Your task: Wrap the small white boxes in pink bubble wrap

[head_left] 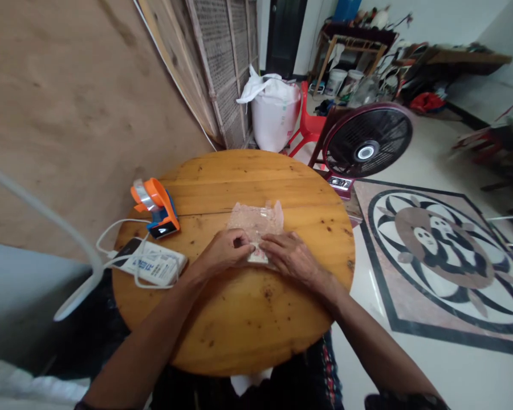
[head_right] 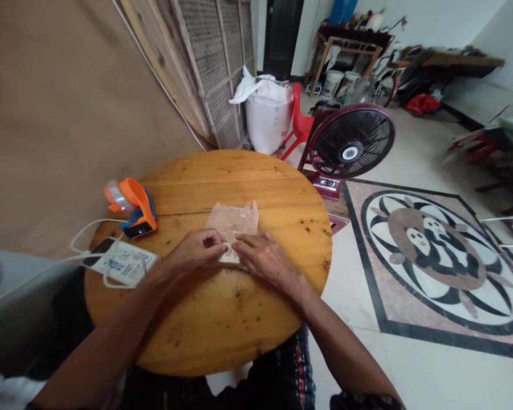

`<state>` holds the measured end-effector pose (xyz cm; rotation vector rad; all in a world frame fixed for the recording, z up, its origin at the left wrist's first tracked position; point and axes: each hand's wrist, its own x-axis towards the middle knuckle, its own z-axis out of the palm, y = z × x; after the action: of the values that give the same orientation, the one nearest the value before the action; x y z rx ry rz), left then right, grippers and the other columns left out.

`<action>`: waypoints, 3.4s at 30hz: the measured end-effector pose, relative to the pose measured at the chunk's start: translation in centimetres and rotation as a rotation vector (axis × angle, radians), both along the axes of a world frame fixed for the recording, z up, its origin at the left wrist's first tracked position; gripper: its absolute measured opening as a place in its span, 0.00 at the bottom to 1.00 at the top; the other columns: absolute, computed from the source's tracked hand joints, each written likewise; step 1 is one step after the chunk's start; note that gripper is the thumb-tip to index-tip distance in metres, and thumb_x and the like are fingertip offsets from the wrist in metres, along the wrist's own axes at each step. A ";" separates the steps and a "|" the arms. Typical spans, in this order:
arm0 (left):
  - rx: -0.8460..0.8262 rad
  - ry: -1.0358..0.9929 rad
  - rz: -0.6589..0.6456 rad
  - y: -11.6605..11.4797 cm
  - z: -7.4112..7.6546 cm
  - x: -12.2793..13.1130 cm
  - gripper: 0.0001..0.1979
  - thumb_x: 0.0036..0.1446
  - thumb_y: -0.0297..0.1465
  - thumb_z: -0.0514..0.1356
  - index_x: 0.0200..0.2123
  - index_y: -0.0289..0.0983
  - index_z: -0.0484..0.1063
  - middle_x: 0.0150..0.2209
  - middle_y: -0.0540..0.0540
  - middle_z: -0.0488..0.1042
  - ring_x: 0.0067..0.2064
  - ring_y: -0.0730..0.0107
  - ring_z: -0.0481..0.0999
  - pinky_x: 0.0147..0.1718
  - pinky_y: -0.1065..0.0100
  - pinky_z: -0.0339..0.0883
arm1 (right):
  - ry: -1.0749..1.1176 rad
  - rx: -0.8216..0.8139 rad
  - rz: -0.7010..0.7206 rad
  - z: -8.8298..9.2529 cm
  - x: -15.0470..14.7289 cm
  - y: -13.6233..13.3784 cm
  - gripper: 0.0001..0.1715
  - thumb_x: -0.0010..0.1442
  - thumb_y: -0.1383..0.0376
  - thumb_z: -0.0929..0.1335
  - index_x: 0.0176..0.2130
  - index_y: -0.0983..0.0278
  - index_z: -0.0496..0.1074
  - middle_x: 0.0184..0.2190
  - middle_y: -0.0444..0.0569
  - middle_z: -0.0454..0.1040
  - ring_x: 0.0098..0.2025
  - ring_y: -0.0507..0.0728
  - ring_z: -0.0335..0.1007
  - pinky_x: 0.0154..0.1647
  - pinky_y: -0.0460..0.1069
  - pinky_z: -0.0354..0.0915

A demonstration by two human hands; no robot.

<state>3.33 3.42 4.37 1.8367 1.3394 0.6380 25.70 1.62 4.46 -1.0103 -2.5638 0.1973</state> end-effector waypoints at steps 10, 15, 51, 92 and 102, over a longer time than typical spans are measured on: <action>0.216 0.382 0.357 -7.0 0.5 -1.5 0.29 0.57 0.38 0.58 0.59 0.31 0.61 0.55 0.33 0.69 0.57 0.50 0.69 0.56 0.54 0.62 | 0.070 0.020 0.005 -0.4 -0.2 0.1 0.15 0.68 0.61 0.62 0.48 0.60 0.74 0.52 0.54 0.75 0.51 0.61 0.73 0.51 0.56 0.64; 0.064 0.416 0.563 -8.3 0.0 -1.4 0.30 0.58 0.42 0.56 0.58 0.29 0.61 0.49 0.32 0.73 0.49 0.50 0.74 0.48 0.55 0.67 | 0.096 0.004 0.015 -0.4 -0.2 0.2 0.15 0.68 0.62 0.62 0.47 0.61 0.75 0.52 0.55 0.75 0.50 0.60 0.74 0.50 0.56 0.65; -0.064 -0.182 0.558 -4.2 0.2 2.7 0.10 0.51 0.37 0.59 0.28 0.36 0.68 0.24 0.53 0.68 0.26 0.73 0.66 0.26 0.72 0.59 | -0.164 0.100 0.064 2.6 -1.0 0.5 0.09 0.66 0.66 0.64 0.38 0.64 0.75 0.56 0.57 0.70 0.62 0.65 0.59 0.55 0.59 0.57; 0.312 0.141 -0.146 -3.1 1.2 1.1 0.13 0.57 0.27 0.57 0.46 0.37 0.73 0.60 0.39 0.68 0.63 0.62 0.65 0.62 0.58 0.59 | 0.012 0.025 -0.027 1.4 -0.1 0.2 0.17 0.66 0.59 0.65 0.53 0.55 0.74 0.55 0.54 0.69 0.59 0.63 0.62 0.55 0.58 0.58; 0.259 0.173 -0.252 -1.6 2.0 1.1 0.06 0.54 0.27 0.58 0.37 0.38 0.70 0.60 0.40 0.68 0.61 0.59 0.66 0.60 0.58 0.60 | -0.219 0.102 -0.285 2.2 0.9 0.7 0.17 0.68 0.59 0.61 0.41 0.63 0.76 0.51 0.55 0.73 0.57 0.65 0.61 0.52 0.59 0.54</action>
<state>4.46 1.80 6.33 2.2710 1.1459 0.5478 26.57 2.36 6.66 -1.4082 -2.5476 -0.1262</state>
